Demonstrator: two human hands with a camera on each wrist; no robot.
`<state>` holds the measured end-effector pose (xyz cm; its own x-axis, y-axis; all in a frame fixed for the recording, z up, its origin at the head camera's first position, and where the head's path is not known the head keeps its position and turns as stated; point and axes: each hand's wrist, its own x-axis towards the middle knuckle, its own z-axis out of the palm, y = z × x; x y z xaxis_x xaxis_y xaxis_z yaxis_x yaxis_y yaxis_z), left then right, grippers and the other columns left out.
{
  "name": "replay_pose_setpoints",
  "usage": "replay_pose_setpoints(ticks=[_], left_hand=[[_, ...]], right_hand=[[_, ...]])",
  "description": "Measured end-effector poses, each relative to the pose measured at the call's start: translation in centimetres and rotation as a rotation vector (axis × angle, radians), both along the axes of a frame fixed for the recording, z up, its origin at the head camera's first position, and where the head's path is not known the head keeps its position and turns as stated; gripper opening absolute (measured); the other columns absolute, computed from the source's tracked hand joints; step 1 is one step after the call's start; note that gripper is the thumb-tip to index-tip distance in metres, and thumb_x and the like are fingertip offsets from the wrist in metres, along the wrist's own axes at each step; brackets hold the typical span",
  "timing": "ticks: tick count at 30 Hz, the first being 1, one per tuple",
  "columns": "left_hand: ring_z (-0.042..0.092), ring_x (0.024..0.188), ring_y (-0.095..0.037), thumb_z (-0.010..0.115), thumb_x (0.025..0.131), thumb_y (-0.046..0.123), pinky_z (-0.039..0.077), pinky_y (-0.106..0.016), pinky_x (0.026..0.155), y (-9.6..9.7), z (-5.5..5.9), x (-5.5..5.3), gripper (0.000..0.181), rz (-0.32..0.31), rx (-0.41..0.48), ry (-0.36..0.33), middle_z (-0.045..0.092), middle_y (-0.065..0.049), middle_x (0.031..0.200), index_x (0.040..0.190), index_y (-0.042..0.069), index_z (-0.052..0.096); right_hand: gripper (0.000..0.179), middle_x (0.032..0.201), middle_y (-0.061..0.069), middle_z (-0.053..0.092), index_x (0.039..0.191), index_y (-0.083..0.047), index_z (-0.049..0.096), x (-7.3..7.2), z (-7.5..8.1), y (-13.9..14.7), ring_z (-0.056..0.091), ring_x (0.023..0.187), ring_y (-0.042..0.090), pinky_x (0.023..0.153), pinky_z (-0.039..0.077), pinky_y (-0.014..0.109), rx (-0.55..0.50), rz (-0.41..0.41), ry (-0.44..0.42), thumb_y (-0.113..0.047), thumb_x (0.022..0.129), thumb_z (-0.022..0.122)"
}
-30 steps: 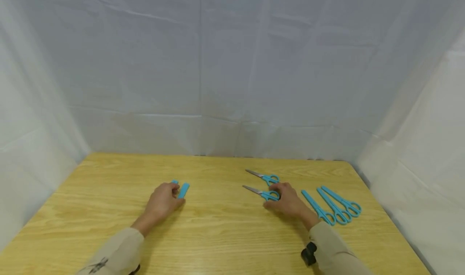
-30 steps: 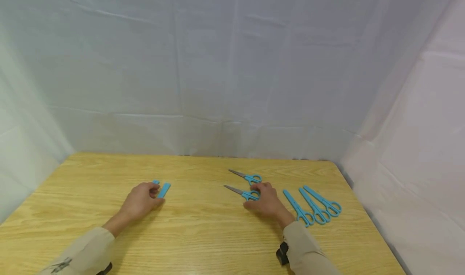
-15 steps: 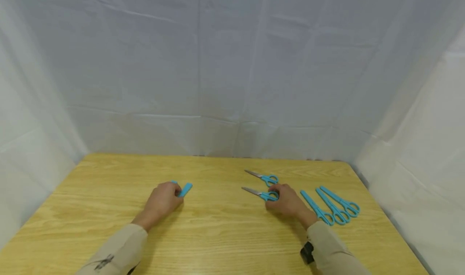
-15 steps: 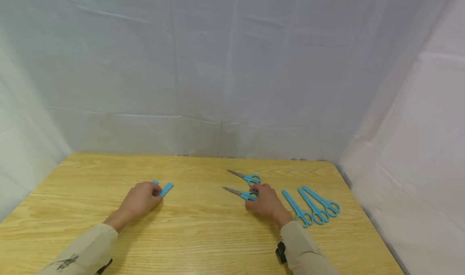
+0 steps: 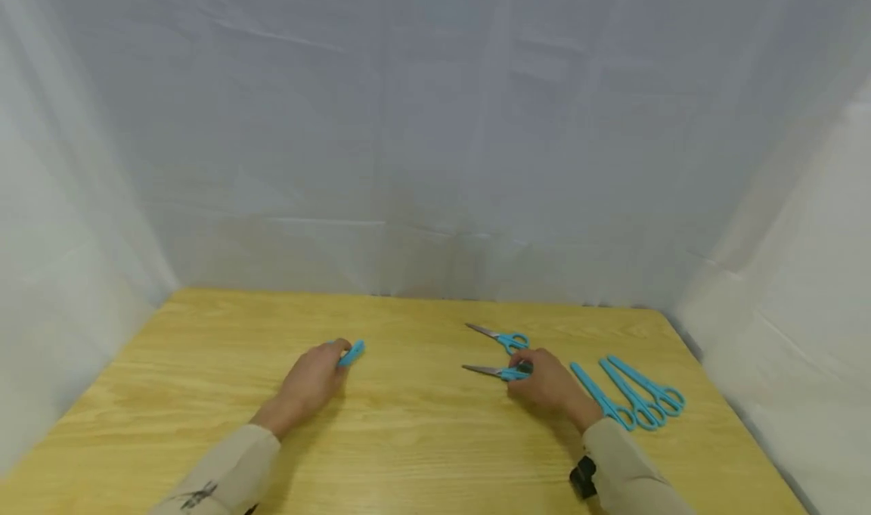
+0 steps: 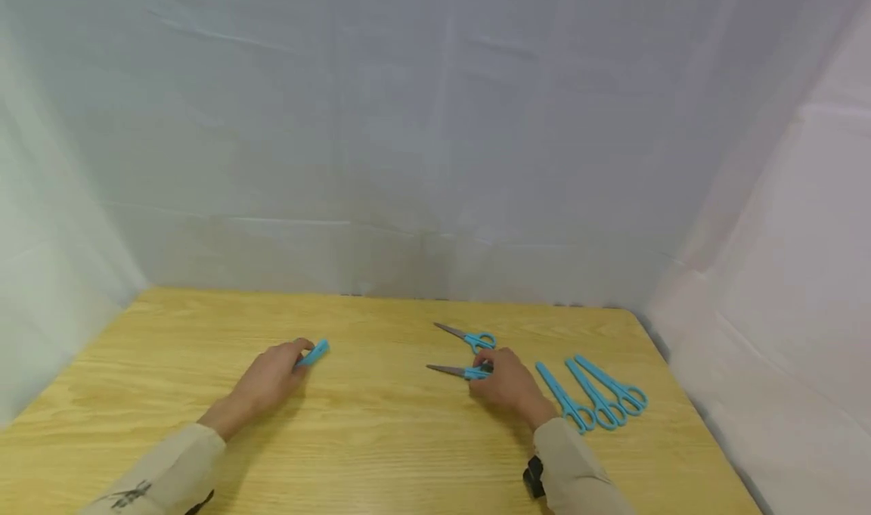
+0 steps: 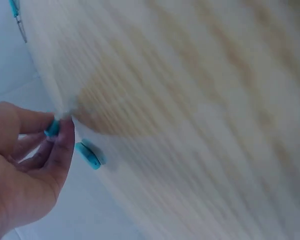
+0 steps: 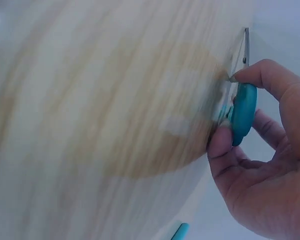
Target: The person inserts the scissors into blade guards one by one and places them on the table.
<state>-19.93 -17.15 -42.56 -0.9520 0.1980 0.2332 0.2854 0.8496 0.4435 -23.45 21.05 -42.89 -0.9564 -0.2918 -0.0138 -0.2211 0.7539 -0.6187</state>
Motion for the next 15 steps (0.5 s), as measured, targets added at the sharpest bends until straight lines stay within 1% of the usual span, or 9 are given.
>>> replay_pose_setpoints(ticks=[3,5,8,10,11,13,14,15], left_hand=[[0.060,0.079,-0.021,0.059,0.091,0.002,0.051,-0.040,0.069,0.2,0.2,0.2,0.029,-0.008,0.089,-0.072,0.064,-0.013,0.095,0.119,-0.006,0.056],[0.057,0.075,-0.017,0.058,0.094,0.005,0.049,-0.035,0.066,0.1,0.3,0.4,0.029,-0.006,0.148,-0.112,0.064,-0.011,0.093,0.121,-0.005,0.055],[0.052,0.066,-0.014,0.055,0.095,0.004,0.045,-0.030,0.060,0.0,0.6,1.0,0.029,-0.024,0.228,-0.134,0.062,-0.009,0.088,0.122,-0.007,0.054],[0.047,0.062,-0.012,0.053,0.097,0.004,0.042,-0.028,0.057,0.0,0.7,1.5,0.029,-0.039,0.259,-0.138,0.058,-0.006,0.081,0.123,-0.008,0.053],[0.045,0.059,-0.012,0.052,0.097,0.004,0.041,-0.029,0.057,0.0,0.8,1.8,0.029,-0.052,0.268,-0.139,0.056,-0.004,0.077,0.123,-0.009,0.053],[0.042,0.056,-0.010,0.049,0.099,0.005,0.047,-0.033,0.067,0.1,1.1,2.3,0.029,-0.081,0.278,-0.149,0.052,-0.002,0.071,0.125,-0.008,0.052],[0.041,0.054,-0.010,0.048,0.100,0.005,0.048,-0.036,0.077,0.2,1.2,2.6,0.029,-0.098,0.280,-0.149,0.051,-0.001,0.069,0.126,-0.008,0.051],[0.041,0.053,-0.009,0.048,0.100,0.006,0.047,-0.040,0.086,0.3,1.3,2.9,0.030,-0.112,0.278,-0.147,0.051,0.000,0.068,0.127,-0.007,0.051]], right_hand=[[0.015,0.122,0.010,0.058,0.099,-0.017,0.064,0.2,0.1,0.6,0.056,0.110,0.029,0.086,0.048,0.048,-0.043,-0.030,-0.020,-0.015,0.085,0.069],[0.014,0.117,0.009,0.060,0.099,-0.015,0.063,0.2,0.2,0.8,0.058,0.105,0.027,0.083,0.050,0.045,-0.063,-0.039,-0.021,-0.015,0.086,0.068],[0.015,0.108,0.006,0.062,0.100,-0.013,0.063,0.4,0.2,0.9,0.059,0.097,0.022,0.076,0.051,0.040,-0.076,-0.025,-0.005,-0.014,0.086,0.068],[0.014,0.107,0.005,0.062,0.101,-0.014,0.063,0.6,0.1,0.9,0.059,0.094,0.022,0.073,0.051,0.039,-0.091,-0.015,-0.007,-0.015,0.088,0.068],[0.014,0.107,0.004,0.062,0.101,-0.014,0.063,0.7,0.1,1.0,0.059,0.095,0.022,0.074,0.050,0.039,-0.100,-0.011,-0.007,-0.016,0.088,0.068],[0.012,0.110,0.005,0.061,0.102,-0.016,0.064,0.9,0.0,1.0,0.059,0.099,0.023,0.077,0.050,0.040,-0.124,-0.001,-0.006,-0.017,0.090,0.067],[0.012,0.112,0.005,0.061,0.102,-0.017,0.064,1.0,0.0,1.0,0.059,0.101,0.024,0.078,0.050,0.041,-0.137,0.002,-0.005,-0.019,0.091,0.066],[0.012,0.114,0.005,0.060,0.102,-0.017,0.064,1.1,0.1,1.0,0.058,0.103,0.025,0.079,0.050,0.042,-0.155,0.007,-0.005,-0.020,0.091,0.066]])
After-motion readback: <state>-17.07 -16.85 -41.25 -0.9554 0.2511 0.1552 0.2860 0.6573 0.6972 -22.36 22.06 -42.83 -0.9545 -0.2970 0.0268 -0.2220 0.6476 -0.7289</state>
